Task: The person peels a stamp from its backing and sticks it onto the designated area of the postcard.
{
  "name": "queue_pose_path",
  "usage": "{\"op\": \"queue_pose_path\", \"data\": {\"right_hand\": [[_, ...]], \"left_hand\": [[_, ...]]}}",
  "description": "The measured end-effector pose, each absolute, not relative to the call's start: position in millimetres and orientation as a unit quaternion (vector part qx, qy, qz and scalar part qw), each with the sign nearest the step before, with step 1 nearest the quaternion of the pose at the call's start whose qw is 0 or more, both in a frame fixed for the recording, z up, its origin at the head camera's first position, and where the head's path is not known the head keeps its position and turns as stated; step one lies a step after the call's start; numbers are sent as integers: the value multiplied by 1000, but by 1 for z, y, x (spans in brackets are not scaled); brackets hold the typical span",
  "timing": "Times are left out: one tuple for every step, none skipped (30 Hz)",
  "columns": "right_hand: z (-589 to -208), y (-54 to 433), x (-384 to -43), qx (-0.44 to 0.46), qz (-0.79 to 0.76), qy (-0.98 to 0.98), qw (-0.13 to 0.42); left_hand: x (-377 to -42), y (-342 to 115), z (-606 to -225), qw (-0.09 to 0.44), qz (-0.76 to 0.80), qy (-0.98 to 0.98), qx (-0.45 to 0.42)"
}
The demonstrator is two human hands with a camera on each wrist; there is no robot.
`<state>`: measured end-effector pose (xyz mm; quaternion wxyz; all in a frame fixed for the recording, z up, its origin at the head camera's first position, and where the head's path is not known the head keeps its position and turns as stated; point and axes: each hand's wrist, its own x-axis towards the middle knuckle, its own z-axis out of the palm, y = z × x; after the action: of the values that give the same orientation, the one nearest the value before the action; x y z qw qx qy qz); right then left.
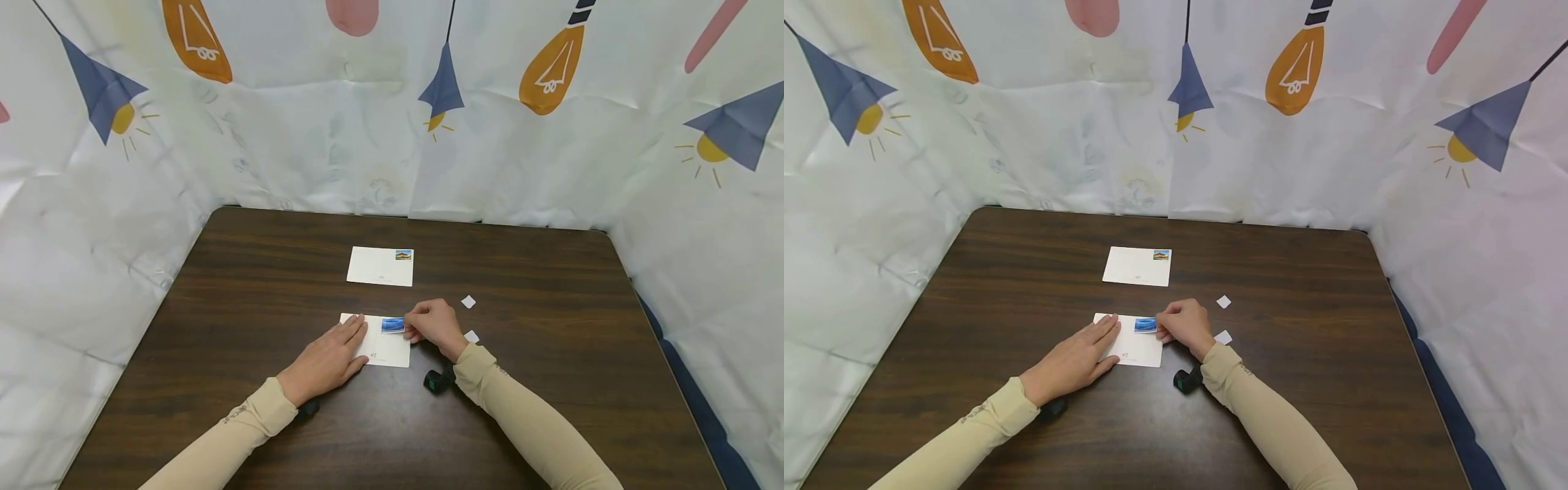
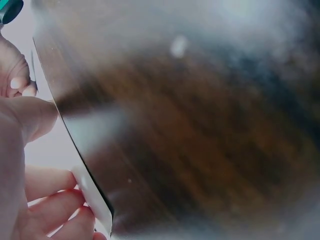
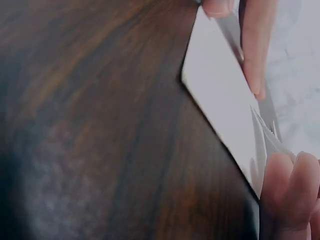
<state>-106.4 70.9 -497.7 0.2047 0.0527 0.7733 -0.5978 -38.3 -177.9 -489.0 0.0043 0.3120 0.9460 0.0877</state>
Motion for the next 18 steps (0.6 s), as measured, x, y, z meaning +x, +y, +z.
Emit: {"op": "queue_pose_path", "data": {"right_hand": [[-497,71,-106,54,-594,776,203],[-496,70,-105,55,-591,779,202],[-496,70,-105,56,-588,782,201],[-495,70,-105,57,-585,784,200],[-495,69,-105,58,-583,785,199],[-496,69,-105,58,-581,788,197],[-496,69,-105,58,-579,789,196],[-495,69,-105,58,-576,792,194],[-495,69,-105,56,-571,796,192],[-495,68,-104,54,-566,801,189],[-495,68,-104,52,-559,806,186],[-495,68,-104,50,-553,812,183],[-495,68,-104,48,-547,816,180],[-495,67,-103,46,-541,821,176],[-495,67,-103,45,-536,825,174],[-494,67,-103,44,-534,827,172],[-494,67,-102,44,-531,829,171],[-494,67,-102,43,-530,830,169]], "left_hand": [[-38,-178,-489,5,87,946,312],[-38,-177,-489,4,87,946,312],[-38,-177,-488,4,87,946,312],[-38,-177,-488,4,87,946,313],[-38,-177,-488,3,86,946,313],[-38,-176,-488,2,85,946,314],[-38,-176,-488,1,86,946,314],[-38,-176,-488,0,85,945,314],[-38,-176,-488,-2,86,945,315],[-39,-176,-489,-3,85,945,315],[-39,-176,-489,-3,85,945,314],[-39,-176,-489,-3,85,946,314],[-39,-176,-489,-3,85,946,314],[-39,-176,-489,-2,84,946,314],[-39,-176,-489,-2,84,946,314],[-39,-176,-488,-1,84,946,314],[-39,-176,-488,-1,84,946,313],[-39,-176,-488,0,85,946,313]]}}
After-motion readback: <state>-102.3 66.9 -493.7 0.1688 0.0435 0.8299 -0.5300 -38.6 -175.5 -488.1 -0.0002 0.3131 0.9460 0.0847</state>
